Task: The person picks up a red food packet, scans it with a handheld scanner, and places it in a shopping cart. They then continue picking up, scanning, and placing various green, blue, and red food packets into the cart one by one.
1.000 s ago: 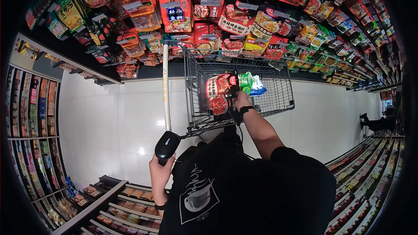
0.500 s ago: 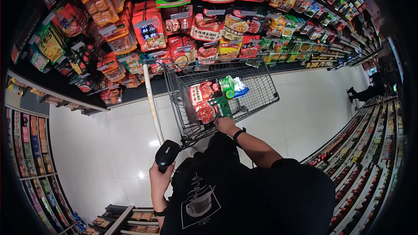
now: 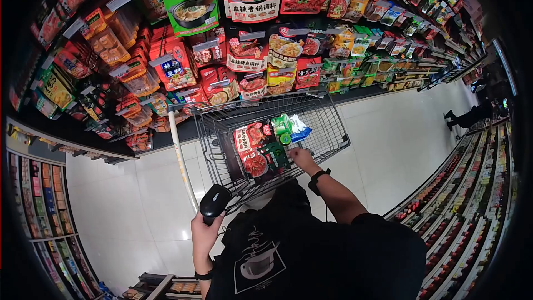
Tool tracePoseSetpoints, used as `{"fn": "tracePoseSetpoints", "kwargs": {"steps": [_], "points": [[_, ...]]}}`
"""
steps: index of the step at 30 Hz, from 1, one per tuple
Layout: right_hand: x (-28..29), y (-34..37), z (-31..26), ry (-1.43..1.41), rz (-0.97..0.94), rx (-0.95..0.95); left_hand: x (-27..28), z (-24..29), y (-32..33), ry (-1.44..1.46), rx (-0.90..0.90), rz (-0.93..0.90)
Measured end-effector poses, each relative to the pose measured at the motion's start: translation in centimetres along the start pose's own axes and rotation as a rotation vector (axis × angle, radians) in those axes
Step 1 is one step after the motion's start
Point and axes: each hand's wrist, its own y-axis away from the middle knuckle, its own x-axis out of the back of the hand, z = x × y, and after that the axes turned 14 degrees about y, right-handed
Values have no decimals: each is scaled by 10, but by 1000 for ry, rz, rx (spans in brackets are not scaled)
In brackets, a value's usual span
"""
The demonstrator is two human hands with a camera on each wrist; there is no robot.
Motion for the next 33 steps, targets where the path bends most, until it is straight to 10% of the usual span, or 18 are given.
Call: {"fn": "tracePoseSetpoints", "kwargs": {"steps": [11, 18, 33], "points": [[211, -246, 40, -239, 269, -32, -124, 36, -5, 17, 109, 262], [203, -423, 63, -224, 477, 81, -202, 54, 5, 116, 112, 371], [200, -423, 8, -357, 586, -53, -220, 67, 2, 60, 207, 424]]}}
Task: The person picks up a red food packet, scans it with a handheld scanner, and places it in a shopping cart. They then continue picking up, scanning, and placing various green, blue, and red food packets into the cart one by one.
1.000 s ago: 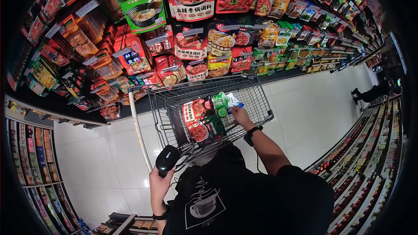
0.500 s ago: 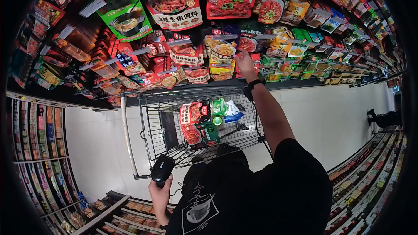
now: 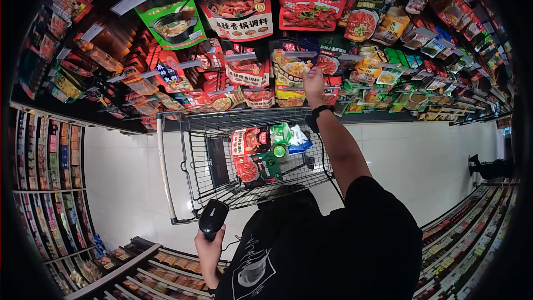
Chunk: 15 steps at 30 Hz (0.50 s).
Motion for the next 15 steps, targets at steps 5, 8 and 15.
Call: {"fn": "tracePoseSetpoints", "kwargs": {"steps": [5, 8, 15], "points": [[-11, -13, 19, -10, -121, -70, 9, -15, 0, 46, -74, 40], [4, -14, 17, -62, -204, -4, 20, -20, -2, 32, -28, 29], [7, -33, -7, 170, -381, -98, 26, -16, -2, 49, -51, 51]]}}
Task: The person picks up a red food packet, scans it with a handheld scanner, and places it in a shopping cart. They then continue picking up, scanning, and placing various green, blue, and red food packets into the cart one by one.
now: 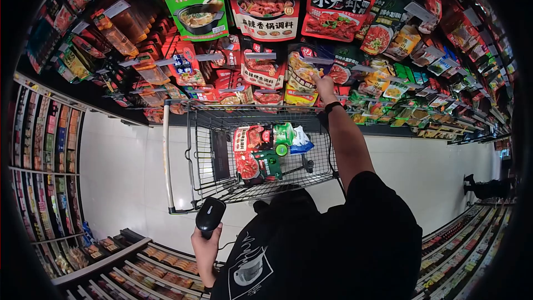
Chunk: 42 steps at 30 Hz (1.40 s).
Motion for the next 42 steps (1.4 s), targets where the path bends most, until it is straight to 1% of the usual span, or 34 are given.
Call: {"fn": "tracePoseSetpoints", "kwargs": {"steps": [2, 4, 5, 8, 9, 11, 13, 16, 17, 20, 23, 24, 25, 26, 27, 30, 31, 32, 33, 34, 35, 38, 41, 42], "points": [[4, -9, -1, 78, 90, 81, 0, -3, 0, 5, -59, 9], [12, -8, 0, 123, 176, 142, 5, 3, 4, -8, 12, 10], [20, -6, 1, 91, 86, 118, 7, 5, 5, -14, 47, 7], [40, 2, 6, 143, 47, 64, 10, -6, 2, 21, -5, 16], [41, 2, 9, 149, 77, 122, 10, -8, 0, 26, -7, 13], [49, 7, 14, 72, 41, 162, 10, -11, 0, 30, -9, 0], [67, 38, -2, -48, 29, 205, 7, -10, -1, 37, -38, -32], [65, 41, 10, -88, 14, 246, 4, -10, -3, 40, -102, -67], [69, 46, 8, -98, -38, 221, 4, -12, -3, 37, -123, -77], [75, 77, 8, -328, -71, 253, 7, -15, -4, 52, -124, -99], [52, 60, 54, -152, 3, 260, 5, -17, -6, 95, -149, -89], [59, 69, 53, -61, -124, 171, 6, -17, -5, 51, -171, -91], [59, 88, 57, -173, -165, 165, 7, -15, -5, 24, -148, -93], [80, 126, 30, -284, -199, 153, 8, -14, -4, -2, -125, -101], [86, 154, 17, -341, -167, 191, 9, -17, -2, 12, -106, -103], [82, 182, 35, 420, -199, 155, 7, -23, -4, 53, -89, -121], [74, 205, 39, 327, -159, 227, 8, -26, -4, 54, -85, -128], [66, 220, 38, 355, -194, 251, 8, -28, -3, 55, -79, -136], [47, 226, 57, 432, -166, 392, 7, -25, -2, 58, -74, -135], [36, 242, 58, 428, -175, 423, 6, -25, -2, 51, -82, -134], [24, 256, 52, 422, -242, 312, 5, -24, -1, 43, -90, -131], [-13, 277, 53, 264, -402, 263, 5, -23, 1, 35, -107, -123], [-84, 288, 72, -423, -514, 77, 3, -22, 5, 48, -125, -111], [-94, 290, 67, -591, -696, -117, 2, -22, 7, 54, -129, -108]]}}
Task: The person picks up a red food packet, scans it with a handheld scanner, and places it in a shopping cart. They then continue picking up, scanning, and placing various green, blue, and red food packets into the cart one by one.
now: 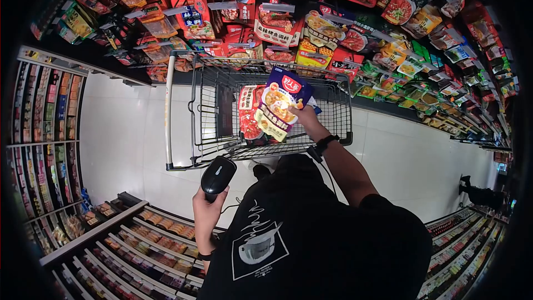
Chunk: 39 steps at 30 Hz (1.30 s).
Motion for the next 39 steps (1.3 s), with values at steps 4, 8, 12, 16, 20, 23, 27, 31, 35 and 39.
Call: {"fn": "tracePoseSetpoints", "kwargs": {"steps": [4, 8, 12, 16, 20, 23, 27, 31, 35, 39], "points": [[-34, -21, 33, 196, -68, -280, -4, 2, 7, 2, 67, 3], [-54, -8, 45, 922, -339, -125, -3, -5, 16, -4, 75, 47], [-77, 40, 70, 1068, -616, 353, -7, -7, 24, 9, 112, 99], [-102, 66, 82, 1314, -665, 478, -7, -13, 30, 10, 141, 132], [-120, 85, 29, 1498, -723, 699, -9, -14, 37, 25, 182, 194], [-141, 71, 49, 1505, -711, 856, -8, -13, 45, 4, 203, 234], [-168, 73, 42, 1700, -344, 891, -4, -13, 58, 53, 243, 275], [-162, 68, 62, 1635, -254, 1018, 8, -20, 57, 70, 197, 209], [-160, 67, 85, 1433, -333, 815, 40, -20, 54, -40, 172, 102], [-165, 83, 82, 1413, -232, 504, 85, -29, 61, -6, 87, 57]]}}
